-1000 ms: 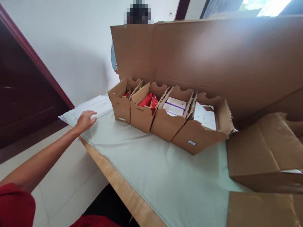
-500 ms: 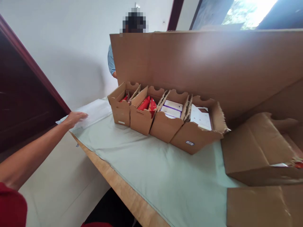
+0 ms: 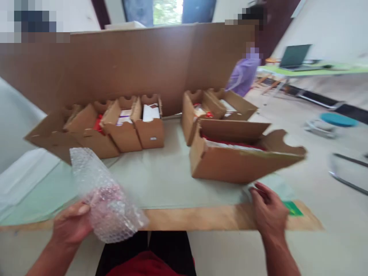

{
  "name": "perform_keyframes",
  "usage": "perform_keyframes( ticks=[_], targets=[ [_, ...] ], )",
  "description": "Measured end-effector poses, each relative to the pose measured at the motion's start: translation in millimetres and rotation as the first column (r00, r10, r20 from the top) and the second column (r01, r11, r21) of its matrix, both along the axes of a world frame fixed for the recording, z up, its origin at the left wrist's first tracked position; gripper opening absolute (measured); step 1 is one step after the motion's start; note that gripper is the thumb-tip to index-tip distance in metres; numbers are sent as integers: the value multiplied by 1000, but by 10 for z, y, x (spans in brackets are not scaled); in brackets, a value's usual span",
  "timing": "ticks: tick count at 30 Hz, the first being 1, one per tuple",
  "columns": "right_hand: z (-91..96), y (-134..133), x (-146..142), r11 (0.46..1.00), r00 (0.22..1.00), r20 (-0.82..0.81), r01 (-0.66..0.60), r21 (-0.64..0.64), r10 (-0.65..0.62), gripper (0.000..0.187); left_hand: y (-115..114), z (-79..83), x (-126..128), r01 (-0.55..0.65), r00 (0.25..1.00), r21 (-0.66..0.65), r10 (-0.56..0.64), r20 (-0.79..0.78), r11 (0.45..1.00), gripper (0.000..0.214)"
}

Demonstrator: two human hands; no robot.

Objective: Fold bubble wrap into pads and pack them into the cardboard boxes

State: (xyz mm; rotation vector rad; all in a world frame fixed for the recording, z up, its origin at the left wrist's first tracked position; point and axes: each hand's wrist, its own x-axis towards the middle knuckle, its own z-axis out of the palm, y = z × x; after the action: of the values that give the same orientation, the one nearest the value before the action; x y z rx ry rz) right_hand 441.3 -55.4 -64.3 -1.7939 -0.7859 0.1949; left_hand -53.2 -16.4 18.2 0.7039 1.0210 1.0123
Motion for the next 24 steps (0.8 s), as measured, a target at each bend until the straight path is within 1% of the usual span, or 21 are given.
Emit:
perform_keyframes(
  ticks=[1,2,3,4,5,7,8,9,10,12,15,17,19,20,22,24],
  targets=[
    [-52,-47,43,1000,1000,-21,16,16,-16,19,40,32,292,116,991,18,-117,63,993,31],
    [-93,-73,75,999,999,-28,17,34,-16,22,83,98,566,182,977,48,-186,104,982,32],
    [-124,-83,97,998,999,-31,12,53,-11,26,127,190,805,229,964,79,-238,118,970,33],
    [-147,-85,110,997,1000,-24,7,73,-5,30,172,296,999,243,962,115,-255,102,963,34],
    [-165,-84,117,996,1000,-13,2,84,-1,33,215,398,1142,239,965,152,-252,76,959,36],
    [-194,-86,124,995,1000,-8,-5,100,6,35,282,536,1277,203,976,223,-215,30,953,51],
    [-207,-91,126,994,1000,-13,-11,108,12,35,299,550,1285,174,982,249,-186,24,953,57],
    [-220,-99,129,993,1000,-22,-16,117,19,35,302,523,1269,142,987,263,-155,29,954,59],
    [-232,-108,129,991,999,-35,-19,129,24,34,292,457,1240,108,992,263,-122,39,959,57],
    [-246,-125,122,987,998,-61,-19,157,29,32,234,242,1187,20,998,224,-34,56,974,46],
    [-241,-136,86,983,995,-94,-15,181,32,28,76,-142,1204,-65,998,75,64,18,995,31],
    [-229,-130,56,984,995,-101,-7,179,26,25,-53,-341,1293,-78,997,-54,77,-21,995,30],
    [-217,-119,28,983,994,-111,0,182,20,24,-175,-469,1406,-86,996,-154,83,-26,984,35],
    [-210,-113,14,983,993,-119,4,185,18,24,-227,-513,1456,-95,996,-179,93,-19,979,37],
    [-191,-110,-18,982,991,-133,14,188,11,26,-311,-581,1507,-122,993,-183,119,-24,976,39],
    [-157,-121,-60,983,993,-116,17,182,4,27,-379,-652,1474,-140,989,-149,130,-75,979,39]
  ],
)
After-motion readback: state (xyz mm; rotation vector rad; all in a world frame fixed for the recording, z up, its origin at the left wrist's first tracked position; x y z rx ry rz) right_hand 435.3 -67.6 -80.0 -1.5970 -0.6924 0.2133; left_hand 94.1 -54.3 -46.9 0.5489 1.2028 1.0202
